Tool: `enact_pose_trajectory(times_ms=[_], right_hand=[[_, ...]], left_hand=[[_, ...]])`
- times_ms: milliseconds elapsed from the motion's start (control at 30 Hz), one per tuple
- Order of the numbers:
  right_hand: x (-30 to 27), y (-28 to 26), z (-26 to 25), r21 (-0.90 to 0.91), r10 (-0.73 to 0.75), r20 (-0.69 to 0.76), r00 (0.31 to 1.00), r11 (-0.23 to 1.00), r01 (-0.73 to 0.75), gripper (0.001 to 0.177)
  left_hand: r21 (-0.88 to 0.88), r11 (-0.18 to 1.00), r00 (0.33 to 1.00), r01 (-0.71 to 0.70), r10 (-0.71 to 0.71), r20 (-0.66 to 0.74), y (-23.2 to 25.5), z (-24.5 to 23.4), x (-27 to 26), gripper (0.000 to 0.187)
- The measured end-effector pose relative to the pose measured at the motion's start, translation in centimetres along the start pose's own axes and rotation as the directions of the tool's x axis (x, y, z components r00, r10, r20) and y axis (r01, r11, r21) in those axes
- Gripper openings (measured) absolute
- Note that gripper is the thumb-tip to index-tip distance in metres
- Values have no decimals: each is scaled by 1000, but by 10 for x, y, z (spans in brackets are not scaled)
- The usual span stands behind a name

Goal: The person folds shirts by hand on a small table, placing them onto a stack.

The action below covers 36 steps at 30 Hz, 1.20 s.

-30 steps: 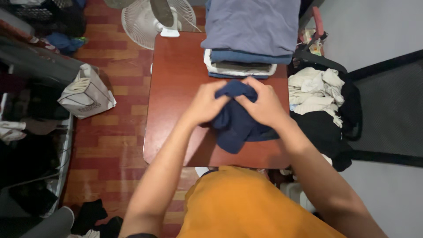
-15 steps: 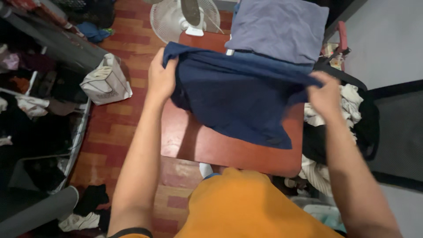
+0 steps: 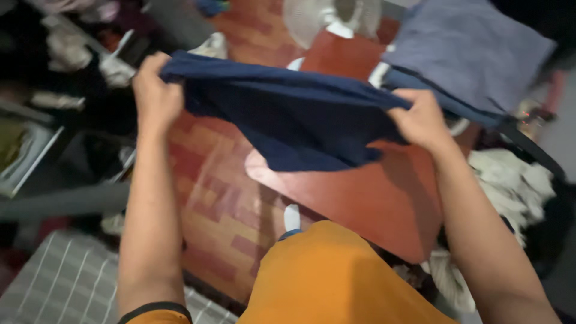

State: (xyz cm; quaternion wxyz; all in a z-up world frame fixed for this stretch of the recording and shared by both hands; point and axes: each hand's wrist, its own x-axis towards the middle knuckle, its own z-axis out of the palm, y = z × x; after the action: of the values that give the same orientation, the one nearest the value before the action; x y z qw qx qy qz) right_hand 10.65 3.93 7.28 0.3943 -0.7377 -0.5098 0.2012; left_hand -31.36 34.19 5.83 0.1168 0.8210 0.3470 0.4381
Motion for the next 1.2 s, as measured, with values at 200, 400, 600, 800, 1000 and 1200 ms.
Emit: enact_pose_trajectory(times_ms=[200,400,600,800,1000,1200], right_hand=[[22,-64,58,78,-87,232,969,994,71,21],[25,-124,74,170,93,486,869,965,-199,24],[5,-146,82,362,-187,569,801,931,-39,26],[0,-138,115,334,-194,486,852,942,25,25],[1,-66,93,325,3,338,941,938,-119,22],[-12,-26,105,243,119,270,956,952,-187,23]], left_hand=[[-119,955,950,272,-286,-127,-5,-92,-26,12],[-154,956,910,249,-285,-301,-44,-131,-44,11],[-1,999,858,-40,34,-512,-110,-156,-32,27],[151,988,889,29,44,-456,-116,-130,-6,25],[-130,976,976,174,-189,-113,-59,-90,-1,13],[-1,936,933,351,-349,93,-88,-45,-13,20]])
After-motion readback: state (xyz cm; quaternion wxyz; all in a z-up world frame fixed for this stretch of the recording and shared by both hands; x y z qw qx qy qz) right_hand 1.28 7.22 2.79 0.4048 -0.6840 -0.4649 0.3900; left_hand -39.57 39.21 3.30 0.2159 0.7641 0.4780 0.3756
